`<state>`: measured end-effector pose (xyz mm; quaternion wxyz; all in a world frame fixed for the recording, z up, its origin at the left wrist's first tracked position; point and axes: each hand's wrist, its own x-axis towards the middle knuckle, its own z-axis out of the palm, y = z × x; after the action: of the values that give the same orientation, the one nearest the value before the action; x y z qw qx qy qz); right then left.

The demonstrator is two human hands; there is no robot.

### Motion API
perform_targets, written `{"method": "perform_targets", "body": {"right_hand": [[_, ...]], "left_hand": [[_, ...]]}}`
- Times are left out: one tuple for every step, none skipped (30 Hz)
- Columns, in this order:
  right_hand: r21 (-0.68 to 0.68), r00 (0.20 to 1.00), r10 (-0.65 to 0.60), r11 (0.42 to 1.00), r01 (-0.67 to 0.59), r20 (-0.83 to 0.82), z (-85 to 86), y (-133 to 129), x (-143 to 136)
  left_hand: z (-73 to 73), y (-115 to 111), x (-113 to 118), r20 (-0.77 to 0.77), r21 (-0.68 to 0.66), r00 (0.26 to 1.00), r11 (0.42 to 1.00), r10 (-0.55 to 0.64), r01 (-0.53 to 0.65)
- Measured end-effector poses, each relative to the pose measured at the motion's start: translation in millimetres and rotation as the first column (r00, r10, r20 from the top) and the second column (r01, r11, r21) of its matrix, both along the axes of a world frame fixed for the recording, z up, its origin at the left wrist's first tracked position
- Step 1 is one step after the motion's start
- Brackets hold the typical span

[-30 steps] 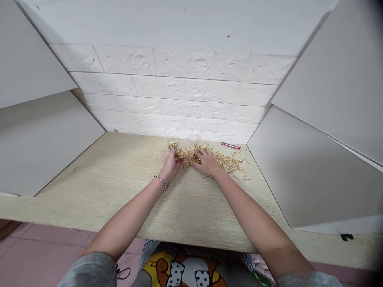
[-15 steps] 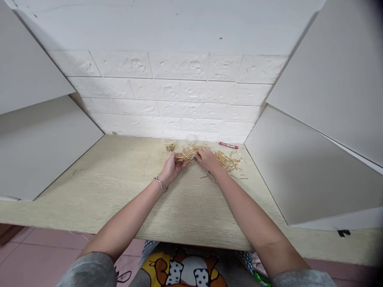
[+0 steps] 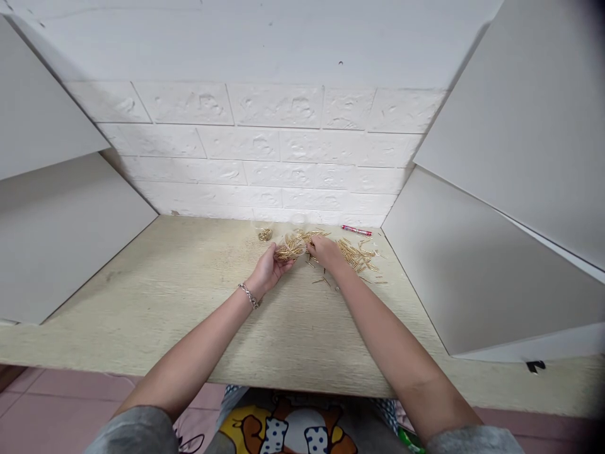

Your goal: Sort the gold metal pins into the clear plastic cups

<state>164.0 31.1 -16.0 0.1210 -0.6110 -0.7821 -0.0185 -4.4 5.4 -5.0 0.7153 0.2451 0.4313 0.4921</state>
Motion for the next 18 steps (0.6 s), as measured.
{"method": "perform_targets", "body": {"right_hand": [[0.005, 1.0, 0.0, 1.0, 0.0, 0.001, -0.1, 0.7, 0.9], [0.011, 1.0, 0.0, 1.0, 0.0, 0.0, -0.4, 1.6, 1.8], [0.02, 1.0, -0.004, 1.0, 0.004, -0.006, -1.0, 2.7, 2.6], [0.03, 1.0, -0.01, 1.0, 0.01, -0.02, -1.6, 4.0, 3.2], [0.041, 0.999, -0.015, 0.999, 0.017, -0.046, -2.3, 5.4, 3.7], [0.055, 0.996, -0.026, 0.998, 0.031, -0.084, -2.6, 6.8, 4.0], [0.071, 0.99, -0.039, 0.996, 0.049, -0.138, -2.6, 8.2, 3.9], [0.092, 0.977, -0.048, 0.993, 0.068, -0.207, -1.8, 9.3, 3.6], [0.119, 0.956, -0.049, 0.989, 0.087, -0.291, -0.2, 10.0, 2.8], [0.148, 0.923, -0.042, 0.983, 0.106, -0.383, 2.3, 10.4, 1.6], [0.177, 0.877, -0.027, 0.976, 0.127, -0.479, 5.7, 10.3, -0.2], [0.201, 0.82, -0.009, 0.968, 0.151, -0.572, 9.9, 9.7, -2.6], [0.213, 0.754, 0.007, 0.961, 0.177, -0.657, 14.8, 8.7, -5.5], [0.211, 0.681, 0.013, 0.955, 0.207, -0.732, 20.0, 7.3, -9.1], [0.196, 0.608, 0.015, 0.953, 0.233, -0.794, 25.3, 5.7, -13.1], [0.176, 0.535, 0.019, 0.954, 0.245, -0.845, 30.4, 4.0, -17.4], [0.152, 0.462, 0.021, 0.957, 0.249, -0.887, 35.1, 2.3, -21.8], [0.129, 0.392, 0.024, 0.961, 0.244, -0.92, 39.0, 0.7, -26.0]], "left_hand": [[0.5, -0.7, 0.3, 0.001, -0.001, 1.0, 1.0, -0.004, 0.004], [0.7, -1.2, 0.5, 0.0, 0.0, 1.0, 1.0, -0.009, 0.009], [0.7, -1.6, 0.6, -0.003, 0.001, 1.0, 1.0, -0.014, 0.014], [0.6, -1.8, 0.7, -0.006, 0.002, 1.0, 1.0, -0.018, 0.018], [0.3, -1.9, 0.7, -0.008, 0.001, 1.0, 1.0, -0.02, 0.02], [0.1, -1.8, 0.7, -0.006, 0.0, 1.0, 1.0, -0.02, 0.02], [-0.2, -1.6, 0.6, -0.001, -0.001, 1.0, 1.0, -0.019, 0.019], [-0.4, -1.3, 0.4, 0.006, -0.004, 1.0, 1.0, -0.018, 0.018], [-0.6, -1.1, 0.4, 0.012, -0.007, 1.0, 1.0, -0.02, 0.02], [-0.8, -0.9, 0.4, 0.016, -0.01, 0.999, 1.0, -0.028, 0.028], [-1.1, -0.8, 0.4, 0.018, -0.014, 0.999, 0.999, -0.041, 0.041], [-1.3, -0.9, 0.6, 0.02, -0.018, 0.998, 0.998, -0.056, 0.057], [-1.4, -1.2, 0.9, 0.025, -0.023, 0.997, 0.997, -0.071, 0.072], [-1.5, -1.7, 1.3, 0.037, -0.028, 0.996, 0.996, -0.087, 0.088], [-1.4, -2.4, 1.7, 0.053, -0.033, 0.993, 0.994, -0.104, 0.106], [-1.0, -3.3, 2.1, 0.072, -0.038, 0.99, 0.991, -0.122, 0.125], [-0.3, -4.3, 2.6, 0.089, -0.043, 0.986, 0.988, -0.142, 0.146], [0.6, -5.4, 3.0, 0.101, -0.045, 0.982, 0.985, -0.162, 0.167]]}}
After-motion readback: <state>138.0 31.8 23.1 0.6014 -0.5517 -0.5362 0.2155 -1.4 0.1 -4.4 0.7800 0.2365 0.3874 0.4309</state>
